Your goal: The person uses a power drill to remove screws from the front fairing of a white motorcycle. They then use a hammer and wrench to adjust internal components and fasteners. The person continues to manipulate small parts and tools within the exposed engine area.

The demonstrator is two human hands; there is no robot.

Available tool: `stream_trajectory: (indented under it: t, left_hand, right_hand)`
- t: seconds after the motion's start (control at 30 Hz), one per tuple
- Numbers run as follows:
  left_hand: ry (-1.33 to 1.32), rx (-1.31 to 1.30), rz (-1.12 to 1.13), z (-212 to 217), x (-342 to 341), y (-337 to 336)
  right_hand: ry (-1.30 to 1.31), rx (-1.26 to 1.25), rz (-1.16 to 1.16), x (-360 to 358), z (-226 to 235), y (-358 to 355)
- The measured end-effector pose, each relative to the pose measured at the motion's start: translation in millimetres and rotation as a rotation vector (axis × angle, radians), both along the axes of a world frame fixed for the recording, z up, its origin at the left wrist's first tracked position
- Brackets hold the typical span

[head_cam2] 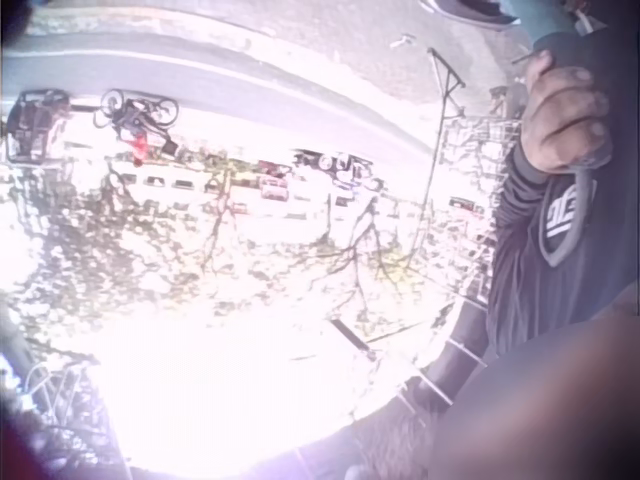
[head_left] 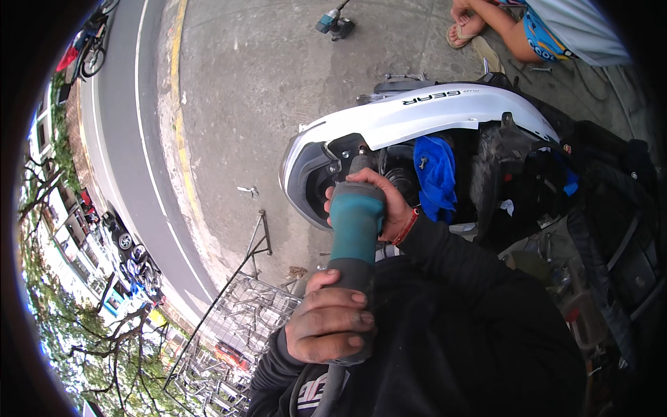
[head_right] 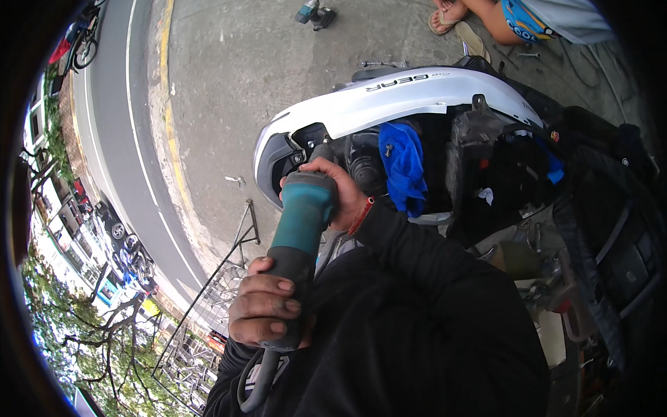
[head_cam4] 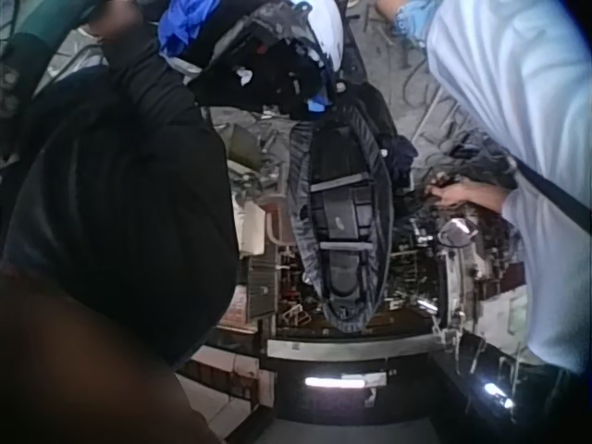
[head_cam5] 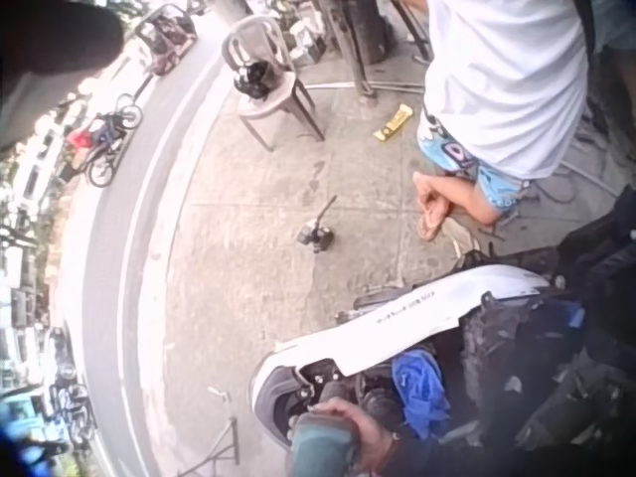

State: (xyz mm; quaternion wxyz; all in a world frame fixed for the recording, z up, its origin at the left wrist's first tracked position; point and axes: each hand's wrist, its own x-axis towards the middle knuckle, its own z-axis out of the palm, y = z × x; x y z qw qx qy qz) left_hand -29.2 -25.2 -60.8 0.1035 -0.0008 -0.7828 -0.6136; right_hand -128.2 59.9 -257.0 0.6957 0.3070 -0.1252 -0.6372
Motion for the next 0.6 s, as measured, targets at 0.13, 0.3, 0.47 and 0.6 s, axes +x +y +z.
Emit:
stream_trajectory:
  t: [0.13,0.3,0.47,0.6]
  left_hand:
    - [-0.008,0.021,0.012,-1.1,-0.5,1.5]
    - [0.009,-0.004,-0.032,-2.5,-3.2,-1.1]
    - [-0.008,-0.024,-0.015,-0.2,-5.5,-0.1]
    - [-0.033,-0.086,0.025,-0.7,-4.7,2.1]
  right_hand:
    - [0.013,0.037,0.025,-0.3,-1.0,0.1]
    - [0.009,0.047,0.020,-1.3,0.1,0.3]
    - [-0.015,0.043,0.027,-1.3,-0.3,-0.5]
    - [0.014,0.061,0.040,-2.2,-2.4,-2.1]
